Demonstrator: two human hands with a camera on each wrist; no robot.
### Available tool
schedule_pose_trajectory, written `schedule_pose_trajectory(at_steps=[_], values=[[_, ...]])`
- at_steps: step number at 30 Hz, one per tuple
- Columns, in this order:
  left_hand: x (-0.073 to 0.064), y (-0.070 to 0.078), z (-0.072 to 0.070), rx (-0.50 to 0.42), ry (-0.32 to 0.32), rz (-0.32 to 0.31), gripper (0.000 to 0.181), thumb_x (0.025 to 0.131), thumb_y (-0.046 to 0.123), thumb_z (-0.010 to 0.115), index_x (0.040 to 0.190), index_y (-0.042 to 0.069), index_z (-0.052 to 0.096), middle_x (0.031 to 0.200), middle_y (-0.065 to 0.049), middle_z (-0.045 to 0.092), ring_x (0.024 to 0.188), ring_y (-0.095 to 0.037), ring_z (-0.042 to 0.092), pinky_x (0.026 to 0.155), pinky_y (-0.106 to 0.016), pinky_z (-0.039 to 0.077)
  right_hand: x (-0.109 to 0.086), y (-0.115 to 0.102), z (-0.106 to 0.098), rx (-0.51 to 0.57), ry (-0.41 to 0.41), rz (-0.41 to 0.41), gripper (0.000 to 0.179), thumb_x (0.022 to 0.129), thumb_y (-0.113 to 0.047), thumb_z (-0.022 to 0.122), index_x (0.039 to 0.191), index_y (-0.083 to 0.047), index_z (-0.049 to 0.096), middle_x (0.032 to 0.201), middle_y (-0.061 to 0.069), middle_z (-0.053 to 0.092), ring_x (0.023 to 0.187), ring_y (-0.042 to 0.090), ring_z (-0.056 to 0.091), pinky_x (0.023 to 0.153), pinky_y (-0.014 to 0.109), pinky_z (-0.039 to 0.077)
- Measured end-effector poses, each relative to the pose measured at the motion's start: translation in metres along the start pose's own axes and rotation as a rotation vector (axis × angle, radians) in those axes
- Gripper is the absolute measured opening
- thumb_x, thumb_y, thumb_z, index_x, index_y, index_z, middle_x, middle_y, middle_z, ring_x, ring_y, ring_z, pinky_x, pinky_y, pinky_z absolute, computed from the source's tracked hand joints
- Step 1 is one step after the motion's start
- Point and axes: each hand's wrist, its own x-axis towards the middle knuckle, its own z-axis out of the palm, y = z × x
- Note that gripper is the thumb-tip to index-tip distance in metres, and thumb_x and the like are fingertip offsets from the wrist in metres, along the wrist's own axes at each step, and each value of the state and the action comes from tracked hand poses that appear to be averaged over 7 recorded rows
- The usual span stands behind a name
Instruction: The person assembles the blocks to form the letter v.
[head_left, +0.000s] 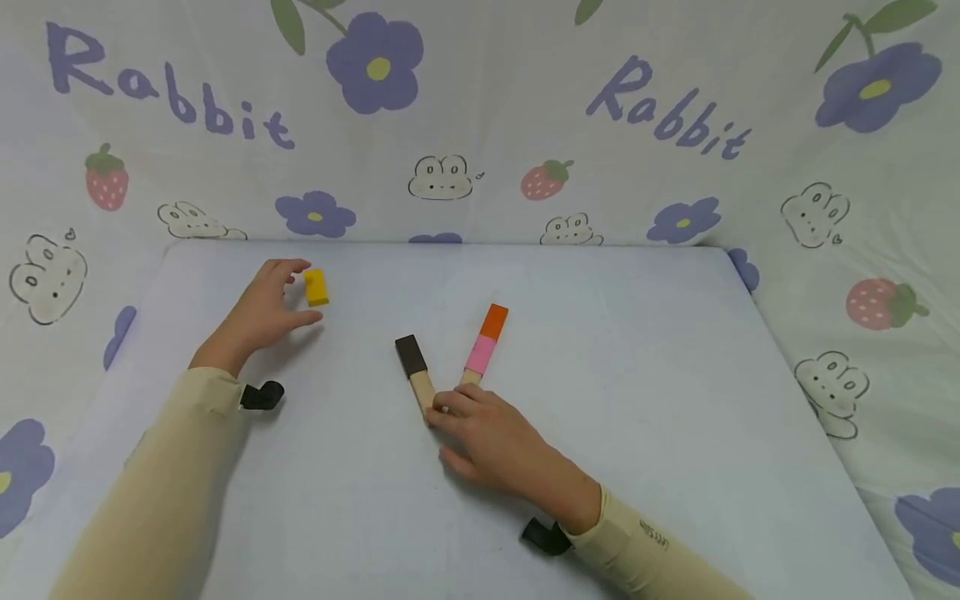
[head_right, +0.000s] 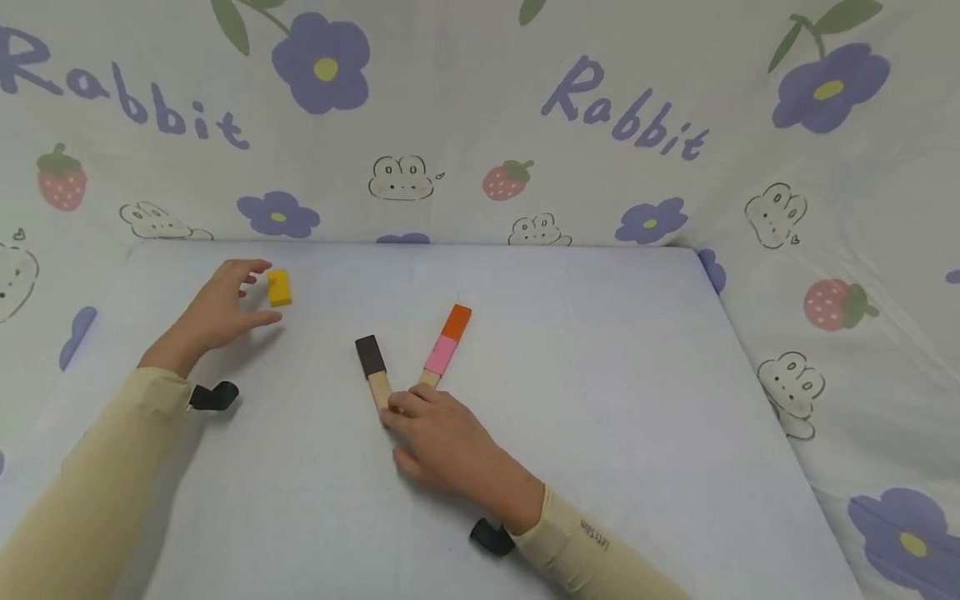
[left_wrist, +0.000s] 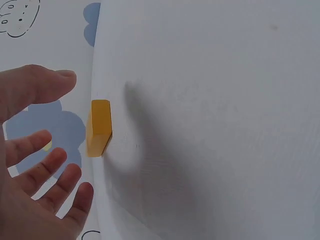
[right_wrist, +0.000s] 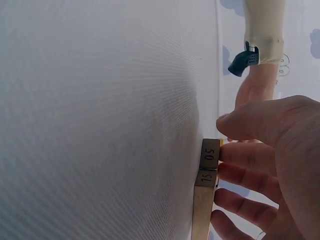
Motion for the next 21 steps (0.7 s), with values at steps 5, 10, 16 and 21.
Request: schedule_pose_trajectory(at_steps=[5, 10, 16, 21], values=[[0.008, -0.001, -0.002, -0.025, -0.025, -0.019, 0.086, 0.096, 0.019, 0.083, 0.164, -0.001, 0.034, 0.164, -0.029, 0.029, 0.140, -0.050, 0.042, 0.117, -0.067, 0.037, 0.000, 0.003, -0.003, 0.005, 0.010, 0.003, 0.040, 0.098, -0.022, 0.077, 0.137, -0.012, 0.075, 0.134, 0.002, 0.067, 0.119, 0.023, 0.058, 0.105, 0.036, 0.050], [0.014, -0.004, 0.001, -0.028, -0.040, -0.032, 0.086, 0.095, 0.017, 0.083, 0.164, -0.004, 0.034, 0.165, -0.030, 0.029, 0.142, -0.050, 0.041, 0.119, -0.066, 0.036, -0.002, 0.002, -0.003, 0.027, 0.002, 0.008, 0.040, 0.098, -0.021, 0.077, 0.137, -0.012, 0.075, 0.133, 0.002, 0.067, 0.118, 0.023, 0.058, 0.103, 0.035, 0.050], [0.024, -0.007, 0.003, 0.014, -0.058, -0.025, 0.085, 0.095, 0.016, 0.083, 0.162, -0.005, 0.036, 0.163, -0.031, 0.029, 0.143, -0.049, 0.040, 0.120, -0.065, 0.034, -0.003, 0.001, -0.001, 0.027, -0.009, 0.009, 0.041, 0.098, -0.022, 0.078, 0.138, -0.013, 0.074, 0.134, 0.002, 0.067, 0.119, 0.022, 0.057, 0.104, 0.035, 0.050], [0.030, -0.005, -0.002, 0.019, -0.059, -0.017, 0.083, 0.094, 0.014, 0.083, 0.161, -0.006, 0.037, 0.161, -0.032, 0.031, 0.143, -0.049, 0.039, 0.120, -0.065, 0.034, -0.002, 0.001, -0.002, 0.025, 0.001, 0.002, 0.041, 0.098, -0.021, 0.077, 0.138, -0.012, 0.074, 0.134, 0.002, 0.067, 0.121, 0.022, 0.058, 0.106, 0.035, 0.049]])
